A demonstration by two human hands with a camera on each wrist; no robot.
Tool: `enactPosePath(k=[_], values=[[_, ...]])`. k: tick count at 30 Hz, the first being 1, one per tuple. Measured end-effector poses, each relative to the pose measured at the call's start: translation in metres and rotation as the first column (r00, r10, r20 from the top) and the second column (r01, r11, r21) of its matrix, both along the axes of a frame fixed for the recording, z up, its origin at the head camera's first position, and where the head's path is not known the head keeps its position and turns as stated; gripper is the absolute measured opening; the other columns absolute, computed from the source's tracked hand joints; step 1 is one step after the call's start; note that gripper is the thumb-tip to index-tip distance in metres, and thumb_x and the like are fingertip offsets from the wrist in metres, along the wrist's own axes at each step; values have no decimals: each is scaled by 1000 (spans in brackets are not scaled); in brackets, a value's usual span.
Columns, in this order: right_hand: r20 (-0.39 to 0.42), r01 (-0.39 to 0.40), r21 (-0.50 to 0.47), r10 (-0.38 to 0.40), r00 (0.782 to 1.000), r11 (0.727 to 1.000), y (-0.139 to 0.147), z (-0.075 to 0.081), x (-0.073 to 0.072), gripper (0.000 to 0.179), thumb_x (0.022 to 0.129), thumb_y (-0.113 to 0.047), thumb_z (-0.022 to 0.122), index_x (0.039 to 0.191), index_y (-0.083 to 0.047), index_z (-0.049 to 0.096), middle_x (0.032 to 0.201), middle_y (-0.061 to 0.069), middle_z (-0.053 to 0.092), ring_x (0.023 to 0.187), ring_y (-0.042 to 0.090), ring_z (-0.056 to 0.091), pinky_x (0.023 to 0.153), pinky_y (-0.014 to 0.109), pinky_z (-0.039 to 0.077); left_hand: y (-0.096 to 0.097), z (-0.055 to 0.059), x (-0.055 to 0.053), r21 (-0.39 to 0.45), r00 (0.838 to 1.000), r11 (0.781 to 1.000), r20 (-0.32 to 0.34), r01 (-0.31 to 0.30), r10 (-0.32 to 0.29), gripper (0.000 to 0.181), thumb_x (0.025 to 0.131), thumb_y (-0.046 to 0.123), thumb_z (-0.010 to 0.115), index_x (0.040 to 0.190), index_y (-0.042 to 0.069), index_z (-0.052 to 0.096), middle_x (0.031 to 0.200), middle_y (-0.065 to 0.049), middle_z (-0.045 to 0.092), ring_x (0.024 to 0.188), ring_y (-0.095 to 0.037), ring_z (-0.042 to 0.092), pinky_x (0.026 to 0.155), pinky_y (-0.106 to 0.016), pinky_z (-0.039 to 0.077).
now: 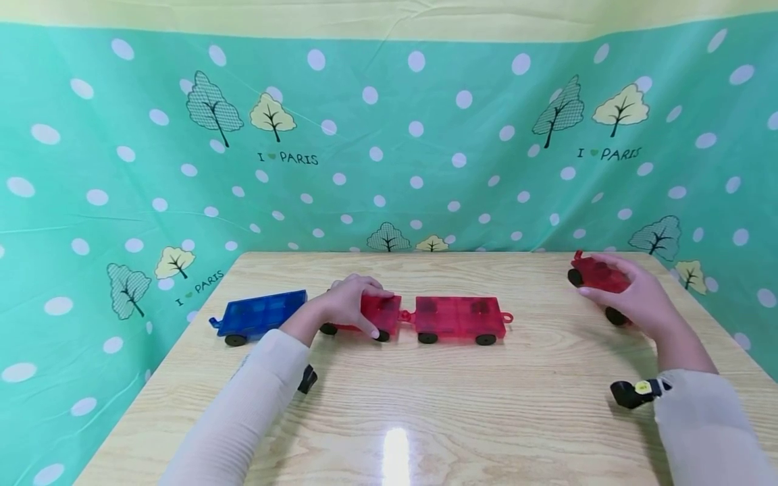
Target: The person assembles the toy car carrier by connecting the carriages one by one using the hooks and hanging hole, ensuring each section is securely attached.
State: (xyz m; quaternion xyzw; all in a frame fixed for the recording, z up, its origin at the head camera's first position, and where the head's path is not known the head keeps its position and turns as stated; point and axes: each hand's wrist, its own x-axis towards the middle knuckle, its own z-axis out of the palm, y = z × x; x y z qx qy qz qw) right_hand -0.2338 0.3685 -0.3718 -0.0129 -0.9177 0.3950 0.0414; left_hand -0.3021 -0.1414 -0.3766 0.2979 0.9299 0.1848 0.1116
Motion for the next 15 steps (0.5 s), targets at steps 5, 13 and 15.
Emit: enactPosePath(k=[5,13,15], values=[[27,-11,53,9,1000,999,11,2,-6,92,86,-49,71,156,-15,23,152,35,20,124,59,29,83,62,49,0,0,0,-2,1000,1000,-1,0,0,80,64,41,91,137,27,60,137,-2,52,128,-25,38,99,-52,34],[41,-59,203,52,998,977,29,7,-14,94,84,-52,72,155,-11,26,152,35,18,133,60,16,91,75,30,0,0,0,4,1000,1000,-1,2,-2,80,64,41,91,136,27,60,137,-2,52,128,-24,38,99,-51,35],[47,-72,202,64,997,977,33,7,-16,93,84,-51,72,154,-10,27,153,35,16,135,59,12,92,77,27,0,0,0,4,1000,1000,0,-1,1,80,64,41,91,136,27,60,137,-2,52,128,-24,38,99,-51,35]])
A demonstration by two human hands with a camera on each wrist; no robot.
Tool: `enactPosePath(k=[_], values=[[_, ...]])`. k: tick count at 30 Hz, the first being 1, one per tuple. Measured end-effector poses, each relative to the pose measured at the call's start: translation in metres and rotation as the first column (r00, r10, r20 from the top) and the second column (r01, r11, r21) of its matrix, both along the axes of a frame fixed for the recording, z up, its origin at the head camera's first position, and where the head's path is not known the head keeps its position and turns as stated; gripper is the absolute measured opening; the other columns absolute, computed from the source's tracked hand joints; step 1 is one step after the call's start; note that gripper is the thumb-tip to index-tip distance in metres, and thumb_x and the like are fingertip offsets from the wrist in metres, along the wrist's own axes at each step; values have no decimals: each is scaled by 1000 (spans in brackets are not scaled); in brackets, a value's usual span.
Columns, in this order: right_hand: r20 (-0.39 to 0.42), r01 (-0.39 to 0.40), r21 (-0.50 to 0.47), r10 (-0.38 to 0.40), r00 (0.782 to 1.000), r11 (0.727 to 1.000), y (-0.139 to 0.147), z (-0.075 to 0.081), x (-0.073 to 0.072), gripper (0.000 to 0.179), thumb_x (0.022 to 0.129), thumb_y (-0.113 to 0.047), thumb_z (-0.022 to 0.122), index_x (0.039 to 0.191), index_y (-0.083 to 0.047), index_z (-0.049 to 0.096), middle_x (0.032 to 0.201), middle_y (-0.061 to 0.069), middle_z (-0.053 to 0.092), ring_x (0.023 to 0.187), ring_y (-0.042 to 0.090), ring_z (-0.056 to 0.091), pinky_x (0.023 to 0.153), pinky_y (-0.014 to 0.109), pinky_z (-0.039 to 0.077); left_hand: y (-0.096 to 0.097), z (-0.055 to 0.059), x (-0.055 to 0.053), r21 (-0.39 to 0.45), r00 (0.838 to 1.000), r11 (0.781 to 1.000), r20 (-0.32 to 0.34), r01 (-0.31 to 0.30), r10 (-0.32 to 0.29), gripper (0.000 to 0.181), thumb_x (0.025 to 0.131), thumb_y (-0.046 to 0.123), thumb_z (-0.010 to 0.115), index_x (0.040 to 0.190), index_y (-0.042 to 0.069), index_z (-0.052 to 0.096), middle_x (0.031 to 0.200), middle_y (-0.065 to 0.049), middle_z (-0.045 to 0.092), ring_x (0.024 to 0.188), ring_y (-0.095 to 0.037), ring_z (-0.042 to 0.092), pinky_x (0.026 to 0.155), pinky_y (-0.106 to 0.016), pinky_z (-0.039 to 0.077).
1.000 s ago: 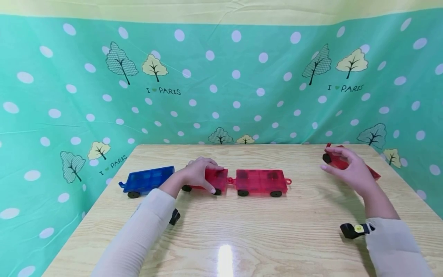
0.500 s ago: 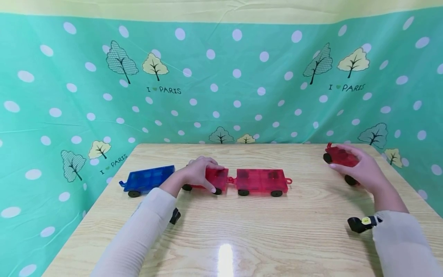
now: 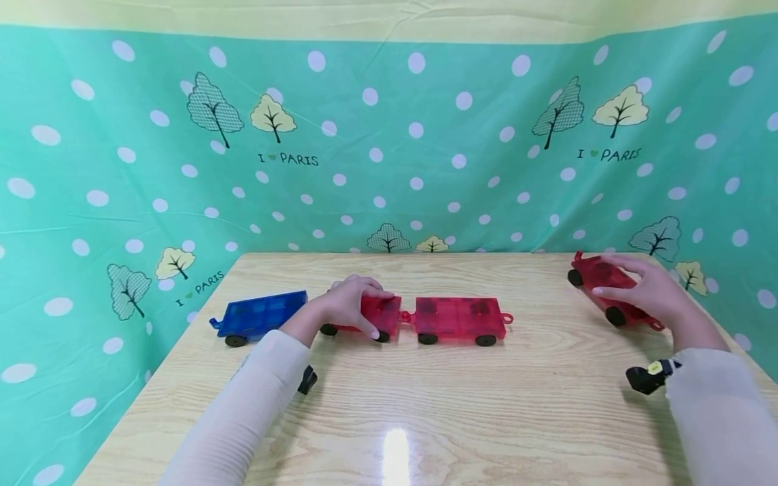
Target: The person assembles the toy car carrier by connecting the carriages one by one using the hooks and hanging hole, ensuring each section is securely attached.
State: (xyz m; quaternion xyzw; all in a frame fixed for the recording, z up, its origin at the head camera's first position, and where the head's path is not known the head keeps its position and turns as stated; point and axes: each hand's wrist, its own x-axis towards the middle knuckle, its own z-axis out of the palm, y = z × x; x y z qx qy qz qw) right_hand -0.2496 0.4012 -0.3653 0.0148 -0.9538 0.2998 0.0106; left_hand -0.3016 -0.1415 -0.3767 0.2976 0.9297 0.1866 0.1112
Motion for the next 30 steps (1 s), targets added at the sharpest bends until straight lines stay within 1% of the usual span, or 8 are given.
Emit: enactPosePath(k=[3,9,12,16,19,24,28,30], values=[[11,-12,-11,12,1000,1000,5,-1,-3,93,84,-50,72,154,-8,28,154,34,13,137,59,8,93,77,24,0,0,0,1,1000,1000,2,-5,5,79,64,40,91,136,27,60,136,-1,52,128,-24,38,99,-50,35],[17,-19,-27,20,1000,999,14,-3,-7,90,85,-46,73,153,-6,29,154,34,11,138,58,5,96,76,24,0,0,1,2,1000,1000,5,-8,8,79,64,40,91,136,27,60,137,-1,52,128,-24,38,99,-50,35],[39,-12,-49,14,999,999,17,-6,-9,93,84,-48,73,154,-8,26,154,34,11,136,59,8,95,73,30,1,0,0,-6,1000,1000,2,-3,3,80,65,40,91,137,27,60,137,-2,51,128,-24,38,99,-50,34],[110,3,-62,4,994,998,21,-9,-12,103,81,-53,74,156,-14,15,152,38,9,131,61,14,93,68,39,1,0,1,-11,1000,1000,-6,0,0,79,65,40,91,137,28,59,138,-2,51,129,-25,38,100,-50,34],[152,0,-37,6,988,999,25,-11,-13,107,80,-54,75,156,-14,11,148,42,13,128,61,19,91,65,42,2,0,1,-5,1000,1000,-1,-5,5,79,65,40,91,136,29,60,137,-1,51,128,-24,38,99,-50,34],[164,-26,36,20,986,999,26,-13,-17,109,79,-55,75,155,-6,14,142,45,21,123,60,27,89,62,45,1,-2,1,-5,1000,1000,-2,-1,1,79,65,41,91,136,29,59,137,-1,51,128,-24,38,98,-49,34],[162,-18,45,11,987,999,26,-14,-18,109,80,-53,75,153,0,16,137,44,30,114,54,40,79,49,53,1,-2,1,-7,1000,1000,-14,8,-8,79,65,41,91,136,29,60,136,-1,52,127,-23,39,98,-49,35],[160,-6,48,-2,987,999,27,-15,-19,108,80,-53,76,152,3,18,134,43,35,109,50,45,73,42,54,1,-3,1,-5,1000,1000,-18,10,-10,79,65,41,91,136,28,60,135,-1,52,127,-24,39,98,-49,35]])
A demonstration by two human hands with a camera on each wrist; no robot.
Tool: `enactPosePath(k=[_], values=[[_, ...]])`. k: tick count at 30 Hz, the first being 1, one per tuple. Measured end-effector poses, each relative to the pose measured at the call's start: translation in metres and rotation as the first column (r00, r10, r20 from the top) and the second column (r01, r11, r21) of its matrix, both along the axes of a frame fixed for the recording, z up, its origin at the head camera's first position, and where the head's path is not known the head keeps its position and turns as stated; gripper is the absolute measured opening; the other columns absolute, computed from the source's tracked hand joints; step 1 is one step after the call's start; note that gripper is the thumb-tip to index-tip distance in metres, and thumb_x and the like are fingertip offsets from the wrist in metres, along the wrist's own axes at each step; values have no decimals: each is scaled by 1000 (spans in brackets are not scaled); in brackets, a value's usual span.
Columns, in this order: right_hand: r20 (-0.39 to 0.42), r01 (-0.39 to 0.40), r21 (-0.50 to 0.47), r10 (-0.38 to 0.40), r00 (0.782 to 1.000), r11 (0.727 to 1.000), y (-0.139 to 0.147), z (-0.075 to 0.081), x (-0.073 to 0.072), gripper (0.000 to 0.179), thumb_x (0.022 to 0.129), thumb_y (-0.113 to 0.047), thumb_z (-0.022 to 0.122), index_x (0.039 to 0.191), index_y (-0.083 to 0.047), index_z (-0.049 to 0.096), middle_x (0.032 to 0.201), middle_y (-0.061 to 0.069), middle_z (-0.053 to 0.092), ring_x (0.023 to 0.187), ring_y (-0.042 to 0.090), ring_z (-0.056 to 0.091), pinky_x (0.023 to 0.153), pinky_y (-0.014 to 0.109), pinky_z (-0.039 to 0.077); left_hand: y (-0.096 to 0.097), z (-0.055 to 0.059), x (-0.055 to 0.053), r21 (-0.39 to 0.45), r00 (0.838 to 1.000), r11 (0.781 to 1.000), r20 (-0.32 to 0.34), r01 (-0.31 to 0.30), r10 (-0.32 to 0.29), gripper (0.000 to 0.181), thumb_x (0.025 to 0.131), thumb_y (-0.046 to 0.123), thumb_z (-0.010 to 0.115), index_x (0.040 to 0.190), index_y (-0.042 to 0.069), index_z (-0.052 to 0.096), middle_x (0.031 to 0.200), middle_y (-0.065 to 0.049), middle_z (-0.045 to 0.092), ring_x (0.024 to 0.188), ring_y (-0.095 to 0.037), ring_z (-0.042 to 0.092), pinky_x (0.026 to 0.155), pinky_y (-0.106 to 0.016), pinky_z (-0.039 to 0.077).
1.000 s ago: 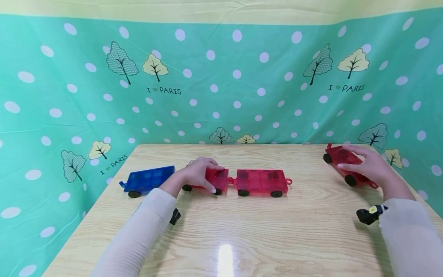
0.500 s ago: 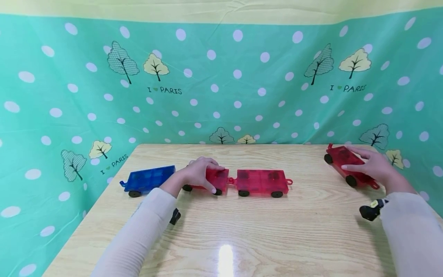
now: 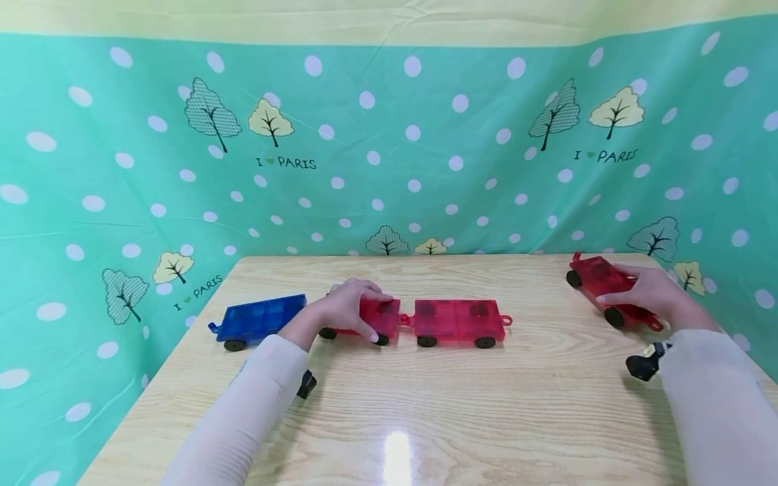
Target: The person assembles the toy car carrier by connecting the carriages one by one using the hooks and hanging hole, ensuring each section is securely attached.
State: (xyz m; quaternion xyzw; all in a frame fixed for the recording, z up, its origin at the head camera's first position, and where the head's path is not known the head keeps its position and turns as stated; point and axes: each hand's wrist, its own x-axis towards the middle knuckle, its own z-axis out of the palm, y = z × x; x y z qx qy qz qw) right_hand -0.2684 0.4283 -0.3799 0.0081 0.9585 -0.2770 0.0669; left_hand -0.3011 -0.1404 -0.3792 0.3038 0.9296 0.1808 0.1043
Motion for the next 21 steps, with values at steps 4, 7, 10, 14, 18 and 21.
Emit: enactPosePath(k=[4,7,10,14,18,21], values=[[9,17,-7,-17,1000,1000,1,-1,0,109,79,-53,77,149,9,21,133,43,36,108,49,45,73,40,53,0,0,1,2,1000,1000,1,1,-1,79,65,41,90,137,29,59,136,-1,51,127,-24,39,98,-50,35],[17,19,-13,-18,1000,1000,3,-1,0,110,77,-52,78,147,12,22,134,43,34,109,51,42,73,40,53,0,0,1,2,1000,1000,0,3,-3,79,66,40,90,137,29,59,137,-2,51,128,-25,38,98,-51,34],[19,10,-21,-10,1000,1000,6,-2,1,110,76,-51,79,148,10,23,135,42,33,109,50,41,71,37,52,0,0,1,1,1000,1000,-2,5,-5,79,66,40,90,137,29,59,137,-2,51,128,-25,38,98,-51,34],[-7,-23,-27,23,1000,999,8,-3,1,108,75,-47,81,149,8,25,132,40,39,108,48,44,70,36,52,0,0,1,1,1000,1000,3,4,-4,78,66,40,90,137,29,59,137,-1,51,127,-24,38,98,-50,34],[-37,-52,-24,51,998,998,7,-4,2,103,76,-44,82,148,7,29,128,37,46,106,45,48,69,36,51,0,0,1,1,1000,1000,14,0,0,78,67,39,90,137,29,59,138,-1,50,128,-24,37,99,-50,33],[-39,-55,-10,55,998,998,5,-4,4,104,74,-47,82,149,5,30,132,37,43,108,46,46,70,38,51,0,0,1,0,1000,1000,14,-1,1,78,66,40,90,137,29,59,138,-1,50,128,-24,37,99,-50,33]])
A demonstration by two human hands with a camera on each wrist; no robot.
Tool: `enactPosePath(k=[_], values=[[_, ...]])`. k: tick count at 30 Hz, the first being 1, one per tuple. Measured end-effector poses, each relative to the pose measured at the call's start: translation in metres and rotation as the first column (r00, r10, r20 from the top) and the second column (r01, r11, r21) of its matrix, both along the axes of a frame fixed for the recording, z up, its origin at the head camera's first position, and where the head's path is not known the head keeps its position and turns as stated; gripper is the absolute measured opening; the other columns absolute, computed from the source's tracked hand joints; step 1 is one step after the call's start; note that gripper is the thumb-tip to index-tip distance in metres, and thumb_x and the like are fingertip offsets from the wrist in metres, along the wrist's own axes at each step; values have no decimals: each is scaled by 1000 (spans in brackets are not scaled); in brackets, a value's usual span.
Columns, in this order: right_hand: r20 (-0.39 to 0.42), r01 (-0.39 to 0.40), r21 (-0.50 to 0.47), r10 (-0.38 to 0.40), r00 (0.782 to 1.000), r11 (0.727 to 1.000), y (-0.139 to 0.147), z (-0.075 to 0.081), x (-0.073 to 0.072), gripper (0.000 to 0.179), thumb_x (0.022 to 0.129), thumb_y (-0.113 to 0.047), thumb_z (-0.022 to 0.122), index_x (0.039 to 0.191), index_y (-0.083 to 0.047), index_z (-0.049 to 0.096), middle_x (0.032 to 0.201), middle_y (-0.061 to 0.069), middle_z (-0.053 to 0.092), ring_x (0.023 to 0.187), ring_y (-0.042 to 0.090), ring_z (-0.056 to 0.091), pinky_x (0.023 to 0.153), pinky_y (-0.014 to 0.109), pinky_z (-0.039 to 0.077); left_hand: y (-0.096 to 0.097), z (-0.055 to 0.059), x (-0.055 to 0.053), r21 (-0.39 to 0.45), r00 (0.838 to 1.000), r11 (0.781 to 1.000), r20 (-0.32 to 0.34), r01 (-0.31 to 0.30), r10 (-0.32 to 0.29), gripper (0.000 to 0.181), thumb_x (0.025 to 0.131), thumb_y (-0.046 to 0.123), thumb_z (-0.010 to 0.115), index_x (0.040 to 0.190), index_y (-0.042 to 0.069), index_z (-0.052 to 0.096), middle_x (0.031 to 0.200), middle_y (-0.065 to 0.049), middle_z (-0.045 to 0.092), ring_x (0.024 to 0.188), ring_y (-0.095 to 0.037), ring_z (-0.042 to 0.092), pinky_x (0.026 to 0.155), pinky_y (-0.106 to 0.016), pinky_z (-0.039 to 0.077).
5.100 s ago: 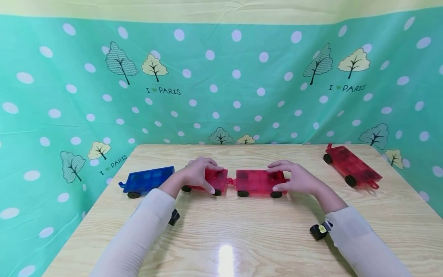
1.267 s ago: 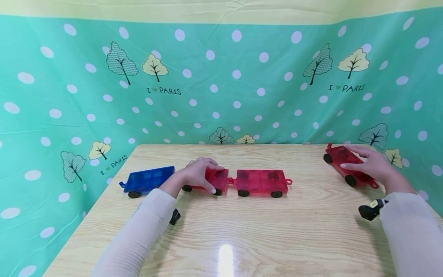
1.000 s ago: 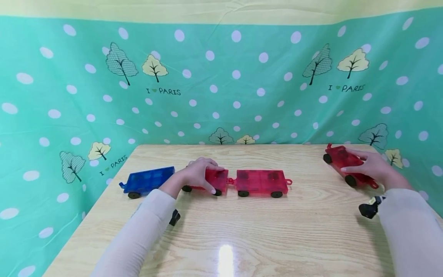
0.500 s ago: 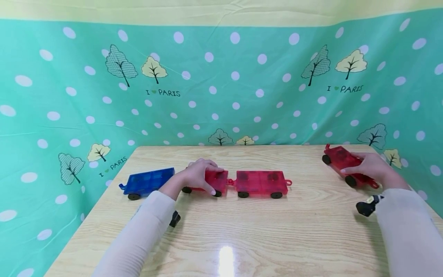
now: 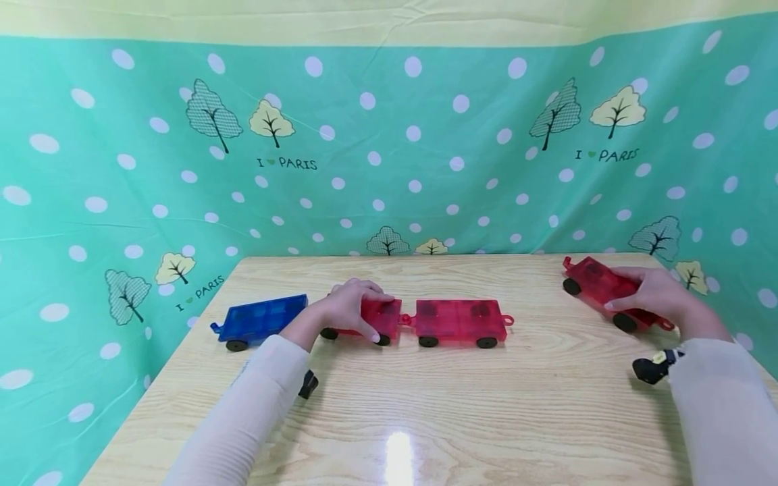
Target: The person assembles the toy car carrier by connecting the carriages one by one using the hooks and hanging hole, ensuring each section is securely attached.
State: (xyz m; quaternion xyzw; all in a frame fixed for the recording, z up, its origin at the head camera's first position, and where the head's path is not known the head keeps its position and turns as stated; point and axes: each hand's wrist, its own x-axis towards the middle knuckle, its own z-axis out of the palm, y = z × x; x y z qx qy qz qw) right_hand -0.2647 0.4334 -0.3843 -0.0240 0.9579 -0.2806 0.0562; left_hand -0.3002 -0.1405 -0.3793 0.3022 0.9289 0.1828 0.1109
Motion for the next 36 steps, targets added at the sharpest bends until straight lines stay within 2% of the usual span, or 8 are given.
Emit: enactPosePath(k=[6,10,13,21,28,36], values=[[-14,-25,41,26,1000,999,-8,-2,4,105,72,-50,82,149,2,33,132,36,44,108,46,46,73,41,51,-1,-1,1,8,1000,1000,7,-13,13,79,64,40,91,136,28,60,136,0,52,127,-23,39,98,-50,35],[-20,-49,41,50,999,998,-14,-2,8,104,73,-47,83,149,2,33,135,38,41,111,47,44,81,50,48,-1,0,2,10,1000,1000,5,-12,12,79,64,40,91,136,29,60,136,0,52,127,-23,39,98,-50,35],[-19,-64,38,64,998,997,-18,-2,11,103,73,-45,83,149,1,32,136,39,39,112,48,43,82,52,47,-1,0,2,2,1000,1000,3,-6,6,78,66,40,90,136,29,59,137,0,51,128,-24,38,99,-50,34],[-27,-84,19,84,996,996,-32,2,17,102,72,-47,84,150,-3,35,133,35,44,107,43,46,73,38,49,0,0,2,-11,1000,1000,5,-10,10,78,66,40,90,137,30,58,139,-1,49,129,-24,37,99,-50,33],[-21,-114,20,115,993,993,-41,4,18,101,72,-44,85,150,-3,35,135,34,43,111,45,45,74,37,50,0,1,2,-2,1000,1000,0,-8,8,78,66,40,90,137,29,59,138,-1,50,127,-24,38,98,-49,34],[-24,-170,9,170,985,985,-48,8,23,99,71,-37,87,149,-2,37,132,36,47,102,38,52,69,36,50,0,-1,0,-14,1000,1000,-8,-11,11,78,66,41,90,137,31,58,138,0,50,128,-23,37,99,-48,33]])
